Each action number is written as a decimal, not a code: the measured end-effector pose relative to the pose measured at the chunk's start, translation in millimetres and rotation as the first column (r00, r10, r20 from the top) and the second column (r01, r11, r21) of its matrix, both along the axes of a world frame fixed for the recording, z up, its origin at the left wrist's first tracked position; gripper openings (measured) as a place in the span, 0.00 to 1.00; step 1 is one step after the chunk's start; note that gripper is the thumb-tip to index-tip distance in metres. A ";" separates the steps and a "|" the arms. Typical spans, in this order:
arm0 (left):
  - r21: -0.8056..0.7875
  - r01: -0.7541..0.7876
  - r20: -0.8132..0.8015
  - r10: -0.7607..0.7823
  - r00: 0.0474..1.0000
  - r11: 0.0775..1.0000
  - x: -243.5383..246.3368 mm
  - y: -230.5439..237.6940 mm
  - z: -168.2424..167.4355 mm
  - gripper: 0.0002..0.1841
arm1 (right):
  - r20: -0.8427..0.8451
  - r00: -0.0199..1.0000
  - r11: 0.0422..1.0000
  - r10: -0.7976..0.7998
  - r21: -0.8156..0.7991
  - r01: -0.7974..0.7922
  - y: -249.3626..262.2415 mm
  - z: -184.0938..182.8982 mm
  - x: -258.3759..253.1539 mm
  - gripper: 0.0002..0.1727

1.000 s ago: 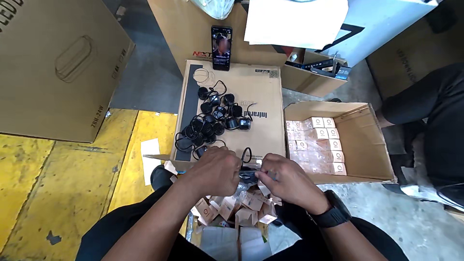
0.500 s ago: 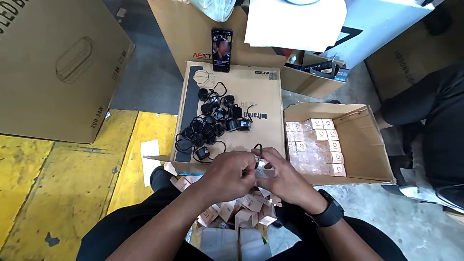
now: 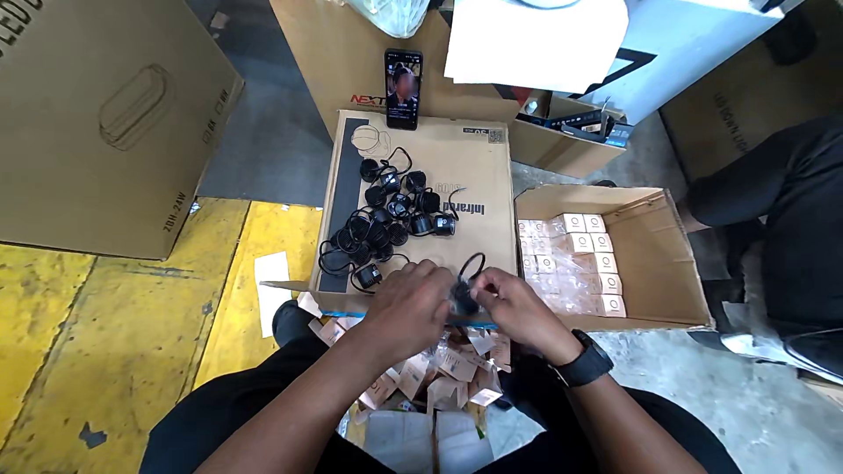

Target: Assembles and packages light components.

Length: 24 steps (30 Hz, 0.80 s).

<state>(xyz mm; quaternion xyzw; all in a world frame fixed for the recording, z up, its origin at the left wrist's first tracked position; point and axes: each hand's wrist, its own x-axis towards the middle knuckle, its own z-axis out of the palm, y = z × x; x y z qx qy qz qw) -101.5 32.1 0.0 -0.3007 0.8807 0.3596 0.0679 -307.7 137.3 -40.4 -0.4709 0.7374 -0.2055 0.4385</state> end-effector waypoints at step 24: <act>0.019 0.253 0.489 -0.230 0.842 0.967 3.2 0.9 -13.0 0.19 | 0.157 0.907 0.795 0.391 0.438 -0.419 26.5 -120.2 51.9 0.37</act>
